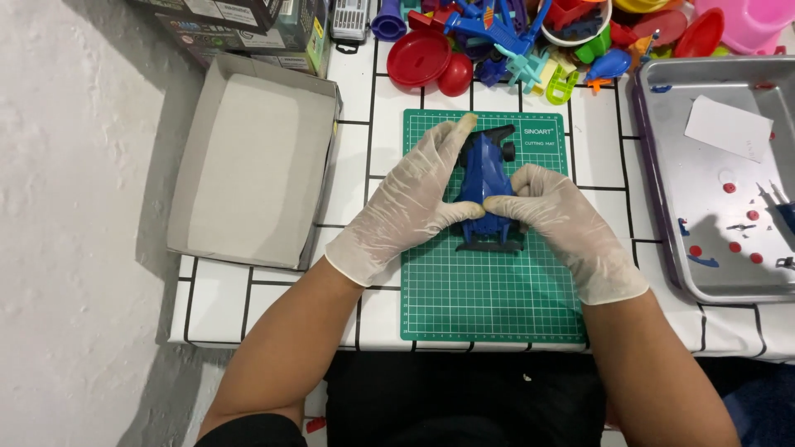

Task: The person assembles a toy car chassis on a green cutting mat. They attach a blue cylindrical battery to the black frame, secure it with a black plastic cover, and then place a blue car body shell over the assembly. Finally, they attach small red circular pieces to the rear of the car.

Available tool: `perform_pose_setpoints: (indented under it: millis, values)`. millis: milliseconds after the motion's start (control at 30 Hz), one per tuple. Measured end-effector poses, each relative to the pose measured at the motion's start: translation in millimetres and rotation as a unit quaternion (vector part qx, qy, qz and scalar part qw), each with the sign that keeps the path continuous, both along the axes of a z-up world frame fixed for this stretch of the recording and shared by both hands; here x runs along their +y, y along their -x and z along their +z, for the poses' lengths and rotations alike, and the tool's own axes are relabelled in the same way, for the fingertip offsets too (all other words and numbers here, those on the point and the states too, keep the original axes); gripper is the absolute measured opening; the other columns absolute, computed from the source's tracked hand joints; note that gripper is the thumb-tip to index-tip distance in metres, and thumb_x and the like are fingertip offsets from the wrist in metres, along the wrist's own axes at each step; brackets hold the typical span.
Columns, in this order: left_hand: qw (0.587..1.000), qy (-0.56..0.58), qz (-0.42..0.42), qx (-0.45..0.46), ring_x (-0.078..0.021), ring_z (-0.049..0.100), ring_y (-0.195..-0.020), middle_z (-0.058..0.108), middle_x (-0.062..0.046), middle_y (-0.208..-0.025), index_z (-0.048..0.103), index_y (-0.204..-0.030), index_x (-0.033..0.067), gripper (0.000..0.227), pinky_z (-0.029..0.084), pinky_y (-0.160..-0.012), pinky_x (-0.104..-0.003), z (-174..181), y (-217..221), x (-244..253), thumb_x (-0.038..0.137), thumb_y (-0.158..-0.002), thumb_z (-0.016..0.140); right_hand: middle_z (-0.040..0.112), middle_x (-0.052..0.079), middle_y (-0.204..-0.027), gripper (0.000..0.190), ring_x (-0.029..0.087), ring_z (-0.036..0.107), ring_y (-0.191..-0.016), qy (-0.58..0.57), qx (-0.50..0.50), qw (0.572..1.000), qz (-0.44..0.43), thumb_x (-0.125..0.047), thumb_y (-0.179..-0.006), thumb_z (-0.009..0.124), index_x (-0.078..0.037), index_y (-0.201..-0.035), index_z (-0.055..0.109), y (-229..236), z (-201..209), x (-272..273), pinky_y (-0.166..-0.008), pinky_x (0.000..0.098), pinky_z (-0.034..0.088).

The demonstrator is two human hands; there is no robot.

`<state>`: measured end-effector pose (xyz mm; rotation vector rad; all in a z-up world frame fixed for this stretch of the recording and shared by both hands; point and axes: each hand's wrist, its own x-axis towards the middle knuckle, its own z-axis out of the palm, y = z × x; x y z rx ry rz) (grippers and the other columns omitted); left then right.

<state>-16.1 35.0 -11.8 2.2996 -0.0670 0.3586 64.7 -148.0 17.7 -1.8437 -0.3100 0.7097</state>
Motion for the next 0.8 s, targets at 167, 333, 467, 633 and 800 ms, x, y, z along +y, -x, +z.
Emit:
perform_pose_setpoints:
  millis: [167,333,467,633,800]
  values:
    - [0.987,0.073,0.014,-0.141,-0.0346,0.025,-0.160,0.016,-0.017,-0.171,0.009,-0.164,0.0136,0.105,0.030,-0.133,-0.045,13,4,-12,0.039,-0.091,0.081,0.069,0.001,-0.079,0.025,0.011,0.065,-0.071,-0.150,0.022,0.988,0.036,-0.011,-0.080,0.086,-0.011,-0.087,0.062,-26,-12,-11,-0.069,0.0237,0.051]
    - [0.877,0.470,-0.021,-0.100,-0.0254,0.029,-0.151,0.023,-0.016,-0.162,0.009,-0.161,0.0140,0.100,0.034,-0.122,-0.042,6,-11,-27,0.042,-0.089,0.072,0.069,0.001,-0.088,0.023,0.014,0.066,-0.076,-0.181,0.033,0.977,0.104,-0.008,-0.083,0.080,-0.015,-0.089,0.059,-32,-2,-6,-0.072,0.0274,0.056]
    - [0.833,0.545,0.037,-0.091,-0.0160,0.063,-0.118,0.065,-0.009,-0.128,0.052,-0.138,0.0127,0.058,0.052,-0.106,-0.035,-6,-18,-38,0.017,-0.088,0.082,0.078,0.003,-0.087,0.033,0.012,0.073,-0.077,-0.165,0.041,0.982,0.080,0.001,-0.073,0.087,-0.009,-0.092,0.061,-30,-17,6,-0.081,0.0279,0.058]
    - [0.827,0.550,0.071,-0.087,-0.0143,0.066,-0.111,0.068,-0.009,-0.124,0.054,-0.136,0.0108,0.054,0.056,-0.100,-0.034,-15,-24,-43,0.016,-0.089,0.080,0.078,0.006,-0.090,0.033,0.016,0.076,-0.081,-0.191,0.059,0.976,0.087,0.003,-0.073,0.087,-0.007,-0.092,0.061,-37,-32,5,-0.080,0.0294,0.060]
    - [0.826,0.552,0.087,-0.070,-0.0135,0.065,-0.105,0.069,-0.006,-0.112,0.058,-0.124,0.0105,0.041,0.058,-0.094,-0.034,-6,-22,-44,0.017,-0.089,0.079,0.078,0.008,-0.087,0.032,0.018,0.077,-0.081,-0.198,0.054,0.974,0.093,0.004,-0.075,0.086,-0.006,-0.092,0.060,-43,-50,3,-0.078,0.0305,0.061]
